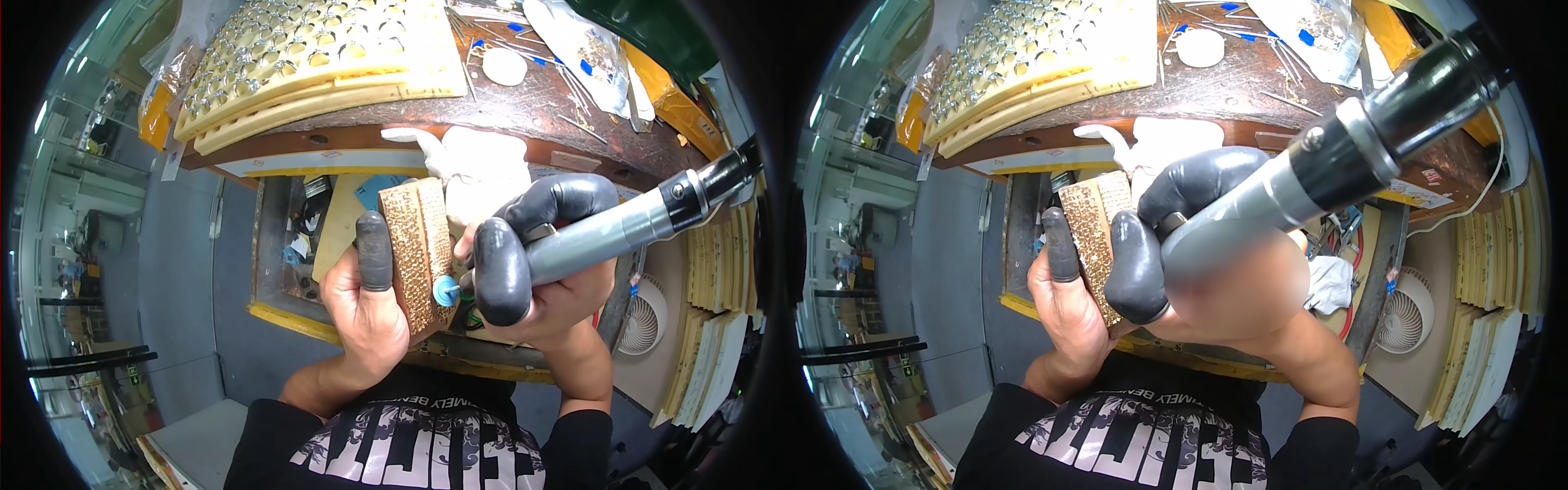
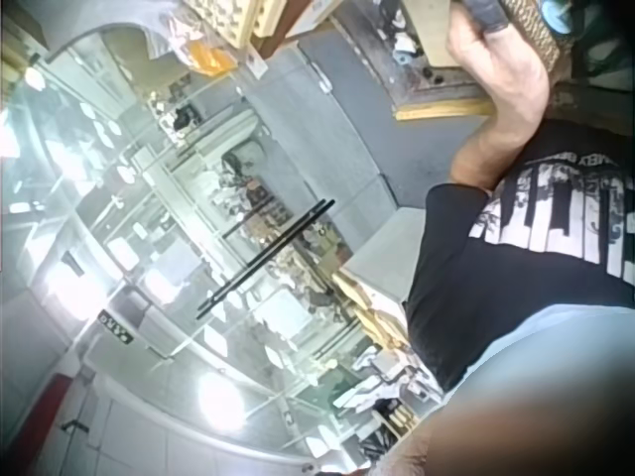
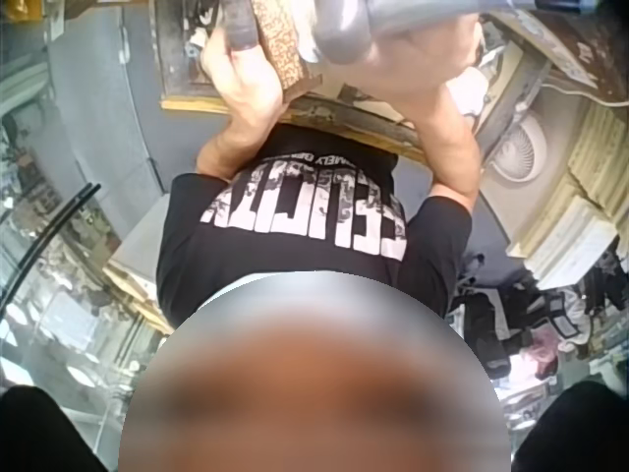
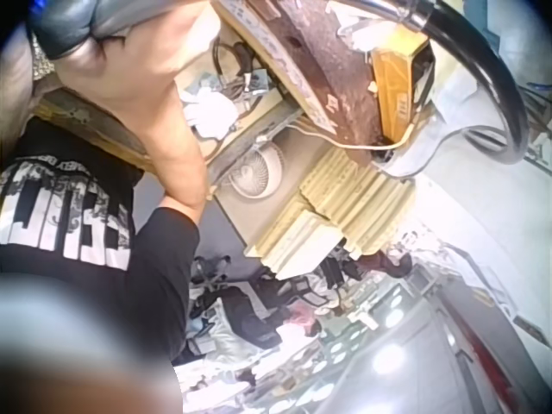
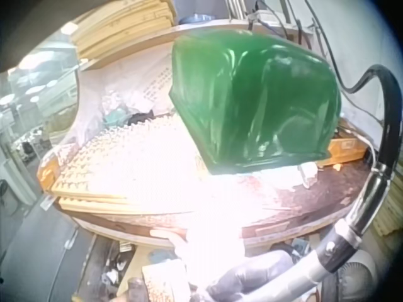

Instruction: Polishing a piece of jewelry using a motorized rotary tool at a workbench.

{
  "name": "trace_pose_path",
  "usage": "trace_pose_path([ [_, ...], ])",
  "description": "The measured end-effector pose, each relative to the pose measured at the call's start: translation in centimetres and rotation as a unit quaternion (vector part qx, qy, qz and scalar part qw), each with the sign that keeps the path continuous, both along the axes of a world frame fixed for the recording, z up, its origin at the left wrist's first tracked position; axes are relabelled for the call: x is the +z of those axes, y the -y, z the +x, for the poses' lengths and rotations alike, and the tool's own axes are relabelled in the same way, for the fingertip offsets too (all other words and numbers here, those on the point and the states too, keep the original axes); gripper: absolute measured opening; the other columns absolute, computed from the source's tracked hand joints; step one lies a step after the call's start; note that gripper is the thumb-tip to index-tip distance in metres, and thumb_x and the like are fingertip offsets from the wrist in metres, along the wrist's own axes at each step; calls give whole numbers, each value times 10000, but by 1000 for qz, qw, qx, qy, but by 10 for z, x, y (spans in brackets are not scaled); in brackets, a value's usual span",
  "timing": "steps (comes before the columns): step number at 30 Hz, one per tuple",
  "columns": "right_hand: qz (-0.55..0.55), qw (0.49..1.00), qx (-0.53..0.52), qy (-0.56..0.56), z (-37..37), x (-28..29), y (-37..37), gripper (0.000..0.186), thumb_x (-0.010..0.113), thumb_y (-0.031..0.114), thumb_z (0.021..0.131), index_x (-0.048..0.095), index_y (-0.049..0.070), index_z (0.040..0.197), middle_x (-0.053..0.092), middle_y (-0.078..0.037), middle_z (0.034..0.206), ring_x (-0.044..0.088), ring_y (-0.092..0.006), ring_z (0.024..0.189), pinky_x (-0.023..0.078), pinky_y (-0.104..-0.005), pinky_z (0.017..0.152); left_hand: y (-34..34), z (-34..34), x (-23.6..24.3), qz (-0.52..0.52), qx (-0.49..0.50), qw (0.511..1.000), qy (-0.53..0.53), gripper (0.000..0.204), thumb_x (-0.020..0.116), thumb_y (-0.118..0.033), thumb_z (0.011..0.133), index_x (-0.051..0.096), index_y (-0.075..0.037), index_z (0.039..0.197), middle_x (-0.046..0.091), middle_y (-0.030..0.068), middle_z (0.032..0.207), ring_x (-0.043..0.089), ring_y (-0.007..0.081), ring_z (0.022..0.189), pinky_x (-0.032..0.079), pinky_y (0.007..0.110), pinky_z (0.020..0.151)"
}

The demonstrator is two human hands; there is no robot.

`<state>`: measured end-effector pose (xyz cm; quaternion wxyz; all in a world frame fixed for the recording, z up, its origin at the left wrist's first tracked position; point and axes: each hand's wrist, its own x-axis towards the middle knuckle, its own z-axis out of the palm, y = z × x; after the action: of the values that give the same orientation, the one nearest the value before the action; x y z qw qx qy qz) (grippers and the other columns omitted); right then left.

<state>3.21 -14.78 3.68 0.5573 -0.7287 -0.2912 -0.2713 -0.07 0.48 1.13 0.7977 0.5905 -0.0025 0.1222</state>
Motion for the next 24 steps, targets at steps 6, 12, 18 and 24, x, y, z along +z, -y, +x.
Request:
trace_pose_path([
  [6, -8, 1000, 14, -8, -1, -4, 5, 316, 661, -92, 819, 448, -98, 1052, 578, -151, 892, 668, -209, 721, 605, -363, 635, -1, -1, -1, 4, -4, 1000, -1, 425, 447, -311, 1051, 643, 65, 1025, 711, 101, 882, 666, 114, 749, 531, 251, 672],
  [12, -12, 1000, 8, -8, 0, -3, 3, 309, 656, -93, 821, 451, -90, 1052, 582, -152, 893, 666, -202, 713, 597, -351, 625, 2, -1, 0, -12, 9, 1000, 1, 413, 458, -298, 1048, 641, 72, 1044, 713, 116, 907, 670, 121, 786, 535, 258, 701],
  [18, -11, 1000, 4, 1, 1, -2, 3, 270, 642, -88, 835, 460, -83, 1035, 572, -138, 891, 662, -188, 711, 592, -340, 602, 1, 0, 2, -11, -1, 1000, 10, 385, 469, -271, 1045, 640, 74, 1052, 715, 116, 908, 674, 125, 793, 538, 260, 703],
  [24, -34, 999, -13, 7, 0, 9, 5, 282, 633, -81, 840, 430, -60, 1034, 560, -132, 889, 655, -178, 695, 581, -318, 584, -3, 2, 11, -11, -2, 1000, -22, 390, 462, -279, 1048, 648, 64, 1049, 719, 122, 885, 679, 130, 760, 543, 260, 687],
])
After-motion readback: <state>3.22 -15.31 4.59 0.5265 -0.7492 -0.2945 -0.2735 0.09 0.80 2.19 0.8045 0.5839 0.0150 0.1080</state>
